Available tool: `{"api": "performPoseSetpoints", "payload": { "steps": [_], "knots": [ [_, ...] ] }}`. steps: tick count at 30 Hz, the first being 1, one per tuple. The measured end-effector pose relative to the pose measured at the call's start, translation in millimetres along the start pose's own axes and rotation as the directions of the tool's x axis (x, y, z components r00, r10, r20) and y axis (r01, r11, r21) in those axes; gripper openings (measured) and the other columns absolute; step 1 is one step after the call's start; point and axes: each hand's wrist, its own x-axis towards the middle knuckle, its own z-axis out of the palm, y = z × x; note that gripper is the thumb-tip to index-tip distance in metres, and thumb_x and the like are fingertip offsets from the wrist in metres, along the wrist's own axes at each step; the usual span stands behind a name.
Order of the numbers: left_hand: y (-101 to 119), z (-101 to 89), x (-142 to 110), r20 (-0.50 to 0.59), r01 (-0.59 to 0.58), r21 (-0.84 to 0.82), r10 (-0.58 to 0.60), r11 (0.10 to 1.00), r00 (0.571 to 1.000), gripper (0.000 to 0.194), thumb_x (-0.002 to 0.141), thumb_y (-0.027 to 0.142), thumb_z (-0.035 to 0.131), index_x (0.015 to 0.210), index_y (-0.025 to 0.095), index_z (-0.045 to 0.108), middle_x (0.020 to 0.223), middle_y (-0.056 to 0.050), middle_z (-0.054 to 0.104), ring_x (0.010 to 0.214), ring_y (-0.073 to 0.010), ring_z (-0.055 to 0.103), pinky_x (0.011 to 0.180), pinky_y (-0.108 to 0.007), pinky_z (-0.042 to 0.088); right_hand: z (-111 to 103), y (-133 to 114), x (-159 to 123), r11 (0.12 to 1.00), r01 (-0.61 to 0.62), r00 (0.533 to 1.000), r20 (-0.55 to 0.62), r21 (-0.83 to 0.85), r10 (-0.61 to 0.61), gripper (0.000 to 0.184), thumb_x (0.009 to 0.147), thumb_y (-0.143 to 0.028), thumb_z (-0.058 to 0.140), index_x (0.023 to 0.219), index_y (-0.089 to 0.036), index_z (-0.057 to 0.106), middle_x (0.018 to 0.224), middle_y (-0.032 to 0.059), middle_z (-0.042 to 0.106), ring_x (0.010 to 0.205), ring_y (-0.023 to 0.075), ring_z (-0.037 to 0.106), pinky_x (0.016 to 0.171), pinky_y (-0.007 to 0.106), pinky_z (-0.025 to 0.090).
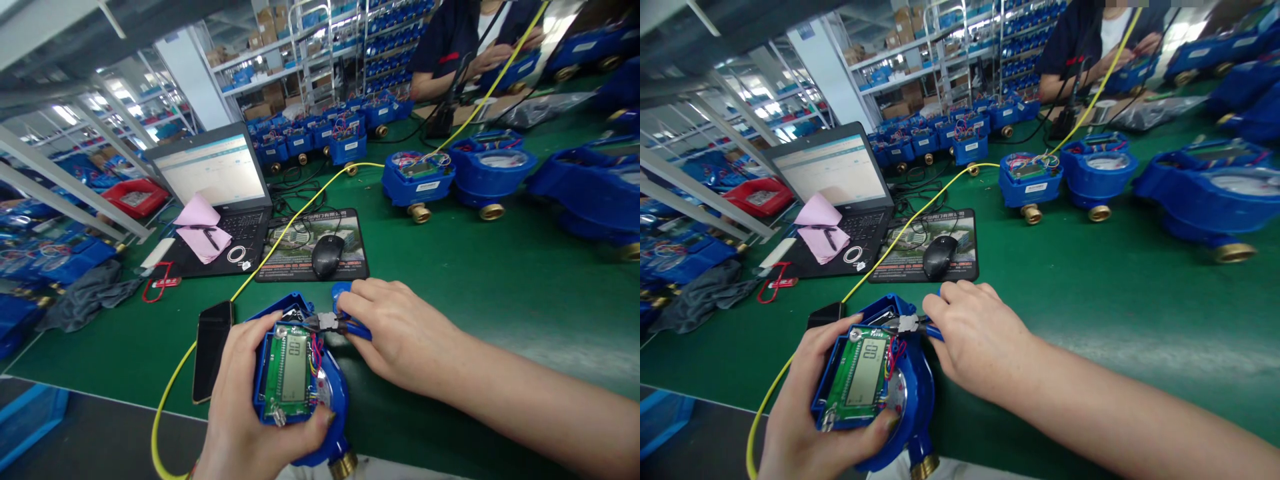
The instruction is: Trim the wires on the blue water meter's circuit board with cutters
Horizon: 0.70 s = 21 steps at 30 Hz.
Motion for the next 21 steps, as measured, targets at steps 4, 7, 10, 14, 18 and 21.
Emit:
{"api": "performPoseSetpoints", "payload": {
  "steps": [4, 7, 10, 14, 18, 21],
  "knots": [
    [1, -0.3, 1, -0.003, 0.016, 0.006, -0.016, 1.000, 1.000, 0.058, 0.076, 0.039, 0.065, 0.126, 0.017, 0.044, 0.118, -0.005, 0.050, 0.107, -0.0188, 0.051, 0.097, -0.026, 0.043, 0, -2, 3, 1.000, -0.020, 0.999, 0.040, 0.010, 0.019, 0.014, 0.083, -0.018, 0.057, 0.097, -0.018, 0.061, 0.095, 0.0092, 0.061, 0.088, 0.0281, 0.058, 0.072, 0.037, 0.039],
    [1, 0.0, 1, -0.005, 0.021, 0.022, -0.021, 1.000, 1.000, 0.058, 0.076, 0.040, 0.064, 0.125, 0.017, 0.044, 0.117, -0.006, 0.051, 0.106, -0.0209, 0.052, 0.095, -0.029, 0.045, 2, -3, 4, 0.999, -0.028, 0.998, 0.051, 0.018, 0.027, 0.014, 0.082, -0.017, 0.057, 0.095, -0.017, 0.061, 0.092, 0.0092, 0.062, 0.085, 0.0269, 0.059, 0.071, 0.036, 0.039],
    [0, 0.6, 0, -0.009, 0.025, 0.024, -0.025, 0.999, 1.000, 0.059, 0.076, 0.041, 0.065, 0.125, 0.018, 0.044, 0.116, -0.008, 0.051, 0.105, -0.0236, 0.053, 0.093, -0.034, 0.048, 5, -3, 5, 0.997, -0.026, 0.999, 0.024, 0.073, 0.025, 0.010, 0.081, -0.016, 0.058, 0.090, -0.016, 0.061, 0.087, 0.0081, 0.062, 0.081, 0.0233, 0.058, 0.069, 0.033, 0.039],
    [-1, 0.5, -3, -0.004, 0.055, 0.010, -0.055, 0.998, 0.998, 0.061, 0.075, 0.043, 0.067, 0.126, 0.019, 0.044, 0.116, -0.008, 0.051, 0.106, -0.0246, 0.053, 0.092, -0.035, 0.048, 2, 6, 10, 0.925, -0.042, 0.999, 0.024, 0.377, 0.035, 0.012, 0.085, -0.017, 0.056, 0.074, -0.015, 0.057, 0.068, -0.0002, 0.055, 0.063, 0.0137, 0.050, 0.060, 0.025, 0.035],
    [-1, -0.6, -4, -0.007, 0.072, 0.023, -0.072, 0.997, 0.997, 0.061, 0.075, 0.043, 0.066, 0.126, 0.019, 0.044, 0.117, -0.007, 0.050, 0.108, -0.0237, 0.052, 0.093, -0.034, 0.047, -5, 21, 11, 0.851, -0.068, 0.997, 0.017, 0.520, 0.070, 0.016, 0.090, -0.023, 0.052, 0.079, -0.014, 0.060, 0.068, -0.0010, 0.055, 0.062, 0.0130, 0.050, 0.058, 0.024, 0.037],
    [0, -0.8, -3, -0.002, 0.071, 0.022, -0.071, 0.997, 0.997, 0.060, 0.075, 0.043, 0.065, 0.126, 0.018, 0.045, 0.118, -0.008, 0.050, 0.107, -0.0241, 0.052, 0.094, -0.034, 0.047, -5, 24, 4, 0.958, 0.025, 0.994, -0.108, 0.286, 0.006, 0.014, 0.083, -0.016, 0.058, 0.096, -0.015, 0.063, 0.090, 0.0061, 0.061, 0.084, 0.0204, 0.056, 0.074, 0.032, 0.041]
  ]
}}
